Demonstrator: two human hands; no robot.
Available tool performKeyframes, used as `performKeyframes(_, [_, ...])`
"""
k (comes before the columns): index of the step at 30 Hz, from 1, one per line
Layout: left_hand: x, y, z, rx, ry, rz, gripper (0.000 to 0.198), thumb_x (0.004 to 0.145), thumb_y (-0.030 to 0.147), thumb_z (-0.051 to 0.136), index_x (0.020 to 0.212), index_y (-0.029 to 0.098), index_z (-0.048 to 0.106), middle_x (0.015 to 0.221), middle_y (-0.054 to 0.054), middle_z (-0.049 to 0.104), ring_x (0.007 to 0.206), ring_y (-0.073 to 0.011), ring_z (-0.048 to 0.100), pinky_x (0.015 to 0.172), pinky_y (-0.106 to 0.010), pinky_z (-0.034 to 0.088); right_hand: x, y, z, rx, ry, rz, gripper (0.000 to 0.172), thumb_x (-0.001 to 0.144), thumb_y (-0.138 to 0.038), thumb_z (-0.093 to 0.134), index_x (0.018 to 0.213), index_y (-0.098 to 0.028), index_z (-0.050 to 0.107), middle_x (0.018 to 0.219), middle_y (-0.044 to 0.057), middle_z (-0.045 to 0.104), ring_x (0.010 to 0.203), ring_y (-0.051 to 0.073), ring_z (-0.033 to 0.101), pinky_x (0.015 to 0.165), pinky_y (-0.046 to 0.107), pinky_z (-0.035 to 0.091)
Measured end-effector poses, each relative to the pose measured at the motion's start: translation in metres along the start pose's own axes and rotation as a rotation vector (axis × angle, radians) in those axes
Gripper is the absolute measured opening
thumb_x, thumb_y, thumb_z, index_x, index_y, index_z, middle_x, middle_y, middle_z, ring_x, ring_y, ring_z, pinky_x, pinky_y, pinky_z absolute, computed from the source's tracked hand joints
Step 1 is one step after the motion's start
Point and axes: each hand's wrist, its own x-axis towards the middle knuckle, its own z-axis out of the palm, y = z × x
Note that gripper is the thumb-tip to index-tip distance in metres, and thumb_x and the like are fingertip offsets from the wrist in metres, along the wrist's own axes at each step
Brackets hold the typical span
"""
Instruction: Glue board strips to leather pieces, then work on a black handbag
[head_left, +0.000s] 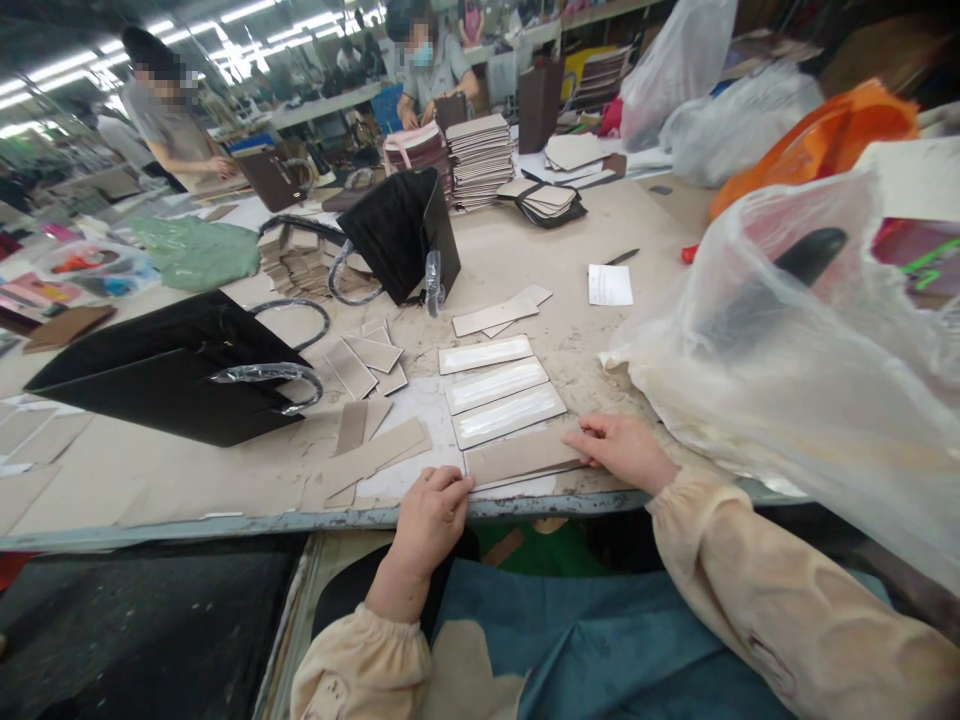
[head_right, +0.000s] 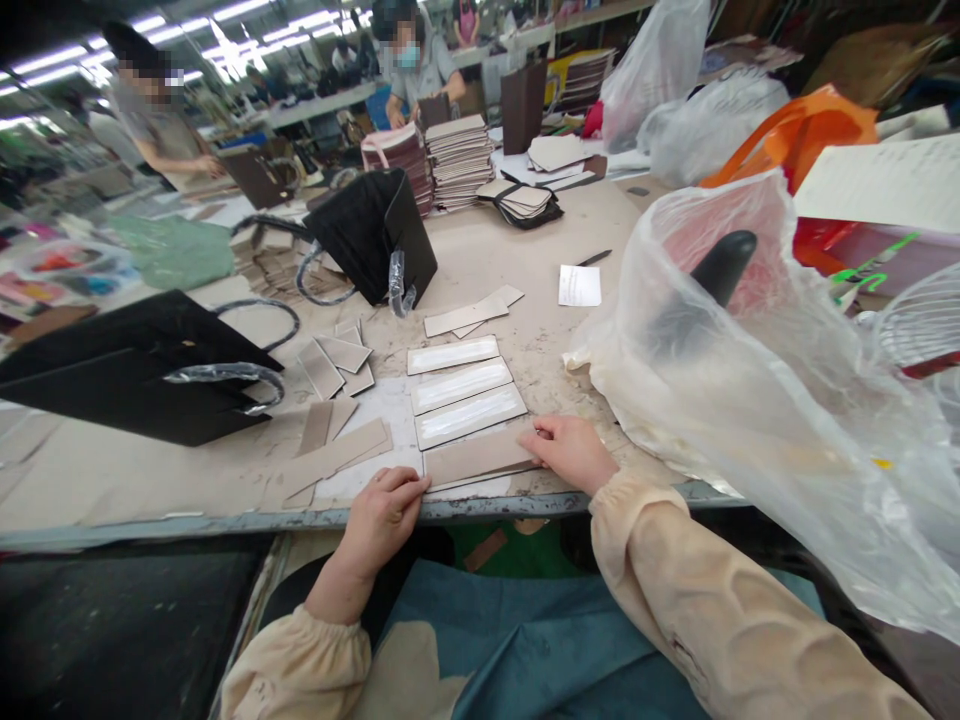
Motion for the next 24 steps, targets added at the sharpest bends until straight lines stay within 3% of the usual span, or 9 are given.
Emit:
performKeyframes(5, [0.0000,-0.0010,0.0009,0.005,0.003,-0.001,0.023,0.086,0.016,0.049,0.099,0.022,0.067,0.094,-0.005,0.062,0.085,-0.0188,0.051,0.076,-0.032,0.047,-0.0008,0.0026,-0.0031,-0.203,0.070,-0.125,0.037,0.089,-0.039,0.039,0.080,-0.020,0.070,0.074,0.001,0.071,0.074,0.017,0.065,0.067,0.025,0.046])
performKeyframes(9, [0.0000,-0.0022,0.0027,0.012,0.012,0.010,0.023,0.086,0.017,0.049,0.099,0.022,0.066,0.094,-0.005,0.062,0.084,-0.0186,0.052,0.074,-0.031,0.048,0.0001,0.0035,-0.0031,-0.282,0.126,-0.154,0.031,0.087,-0.035,0.046,0.099,-0.020,0.071,0.100,0.004,0.071,0.093,0.019,0.063,0.083,0.027,0.044])
performKeyframes(12, [-0.0001,-0.0028,0.0035,0.023,0.034,0.024,0.021,0.087,0.018,0.049,0.097,0.022,0.067,0.093,-0.005,0.062,0.084,-0.0184,0.052,0.073,-0.031,0.048,0.0003,0.0041,-0.0023,-0.268,0.149,-0.084,0.034,0.084,-0.035,0.053,0.110,-0.019,0.066,0.091,0.004,0.072,0.085,0.019,0.065,0.078,0.026,0.045])
performKeyframes(15, [-0.0003,-0.0034,0.0037,0.034,0.048,0.035,0.021,0.087,0.020,0.048,0.097,0.022,0.067,0.093,-0.005,0.062,0.083,-0.0183,0.052,0.071,-0.031,0.048,0.0000,0.0042,-0.0020,-0.234,0.150,-0.066,0.033,0.082,-0.034,0.056,0.111,-0.018,0.064,0.075,0.001,0.070,0.074,0.017,0.064,0.069,0.025,0.044])
performKeyframes(24, [0.0011,-0.0046,0.0042,0.021,0.054,0.037,0.020,0.086,0.019,0.050,0.096,0.022,0.067,0.092,-0.005,0.062,0.082,-0.0189,0.053,0.072,-0.032,0.049,0.0006,0.0060,0.0000,-0.264,0.103,-0.068,0.032,0.080,-0.022,0.056,0.111,-0.016,0.056,0.071,-0.001,0.068,0.070,0.015,0.061,0.066,0.024,0.039])
